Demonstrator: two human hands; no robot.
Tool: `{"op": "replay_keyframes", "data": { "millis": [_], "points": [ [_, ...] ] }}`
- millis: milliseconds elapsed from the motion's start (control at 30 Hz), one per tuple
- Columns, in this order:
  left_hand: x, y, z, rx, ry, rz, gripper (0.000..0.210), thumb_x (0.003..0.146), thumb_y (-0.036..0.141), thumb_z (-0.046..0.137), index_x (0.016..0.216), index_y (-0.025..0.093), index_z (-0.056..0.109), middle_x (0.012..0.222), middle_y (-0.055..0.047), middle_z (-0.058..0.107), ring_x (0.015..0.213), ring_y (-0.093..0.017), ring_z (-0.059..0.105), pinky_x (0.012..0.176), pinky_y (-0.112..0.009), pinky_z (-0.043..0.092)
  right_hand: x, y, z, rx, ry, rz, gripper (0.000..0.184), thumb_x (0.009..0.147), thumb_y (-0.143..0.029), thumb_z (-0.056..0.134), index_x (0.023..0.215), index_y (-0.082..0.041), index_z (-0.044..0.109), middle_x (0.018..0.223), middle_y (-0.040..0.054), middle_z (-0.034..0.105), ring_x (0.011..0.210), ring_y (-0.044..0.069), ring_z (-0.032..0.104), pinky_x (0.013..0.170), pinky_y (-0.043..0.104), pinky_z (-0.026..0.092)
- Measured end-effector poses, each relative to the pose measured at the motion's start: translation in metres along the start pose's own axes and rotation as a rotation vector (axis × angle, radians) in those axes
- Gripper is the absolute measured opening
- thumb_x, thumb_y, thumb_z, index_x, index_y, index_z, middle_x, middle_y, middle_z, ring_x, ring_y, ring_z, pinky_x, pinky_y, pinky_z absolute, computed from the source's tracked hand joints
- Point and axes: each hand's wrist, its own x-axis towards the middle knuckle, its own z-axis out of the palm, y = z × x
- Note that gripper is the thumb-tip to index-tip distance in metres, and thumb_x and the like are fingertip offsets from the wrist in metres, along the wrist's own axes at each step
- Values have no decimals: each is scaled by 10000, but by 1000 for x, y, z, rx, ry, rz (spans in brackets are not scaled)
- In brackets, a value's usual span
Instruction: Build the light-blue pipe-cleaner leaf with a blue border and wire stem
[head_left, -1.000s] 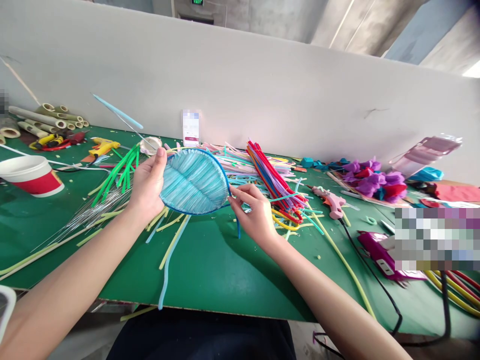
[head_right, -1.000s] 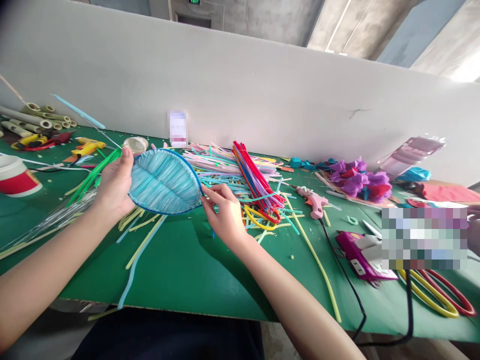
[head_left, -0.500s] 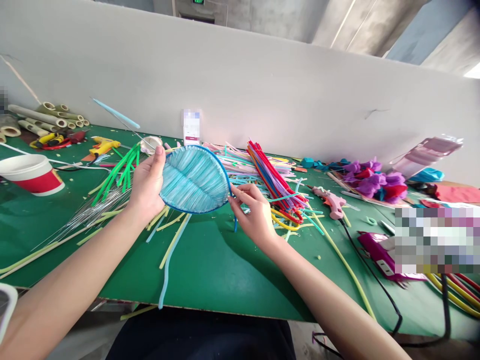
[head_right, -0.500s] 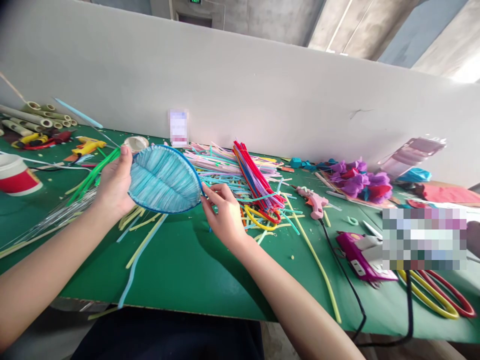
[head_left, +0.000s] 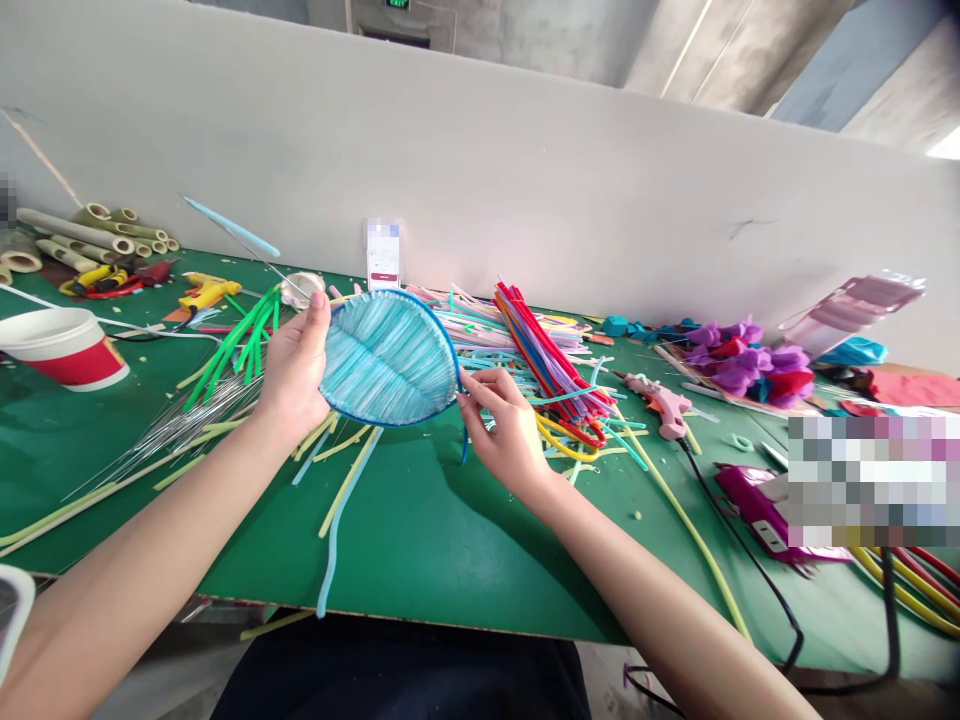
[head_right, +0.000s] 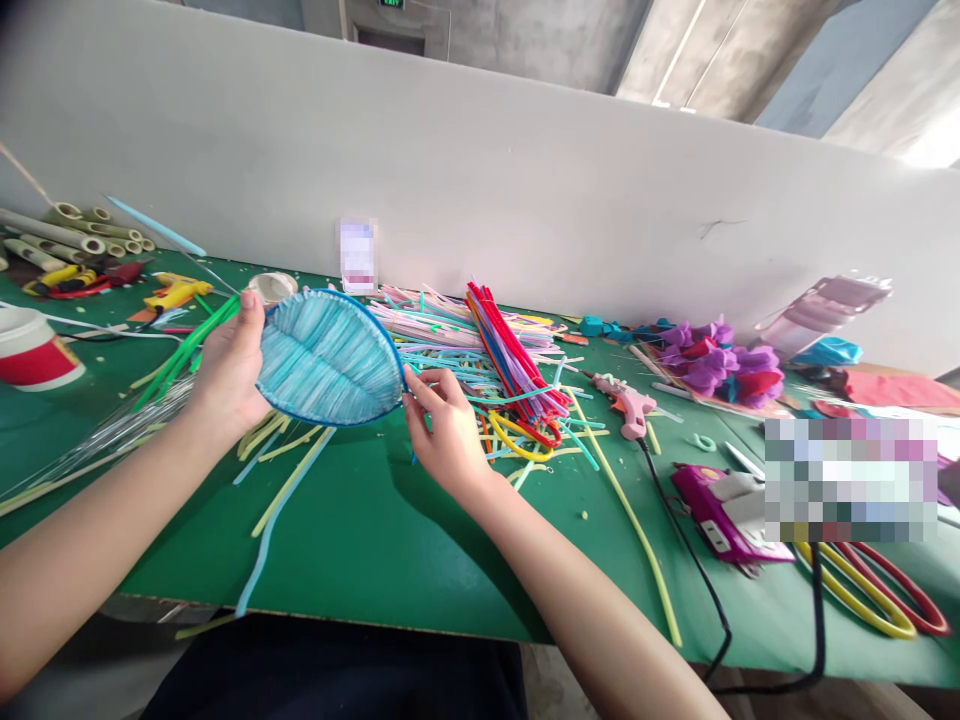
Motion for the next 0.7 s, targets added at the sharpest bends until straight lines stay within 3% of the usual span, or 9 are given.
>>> {"op": "replay_keyframes", "data": {
  "millis": [333, 533, 700],
  "points": [
    [6, -4, -4, 6, 38, 13, 511, 750, 576, 792, 1019, 142, 762, 996, -86, 793, 1013, -287, 742, 959, -447, 597, 0, -1, 1, 0, 1, -6, 397, 978, -205, 465, 1341, -200, 625, 1068, 111, 604, 761, 158, 598, 751, 341, 548],
    [2, -2, -1, 44, 14, 11, 474, 828, 565, 724, 1081, 165, 748, 1064, -90, 783, 1062, -285, 728, 988, -507, 575, -1, -1, 3, -3, -15, 9, 421, 970, -203, 466, 1366, -221, 609, 1082, 110, 587, 757, 161, 593, 746, 340, 550],
    [3, -3, -3, 33, 45, -11, 511, 785, 594, 752, 1057, 162, 749, 1064, -103, 783, 1064, -298, 730, 991, -509, 568, -1, -1, 4, 5, -25, 26, 448, 972, -200, 448, 1397, -244, 584, 1097, 108, 572, 747, 156, 579, 750, 340, 547]
  ]
}}
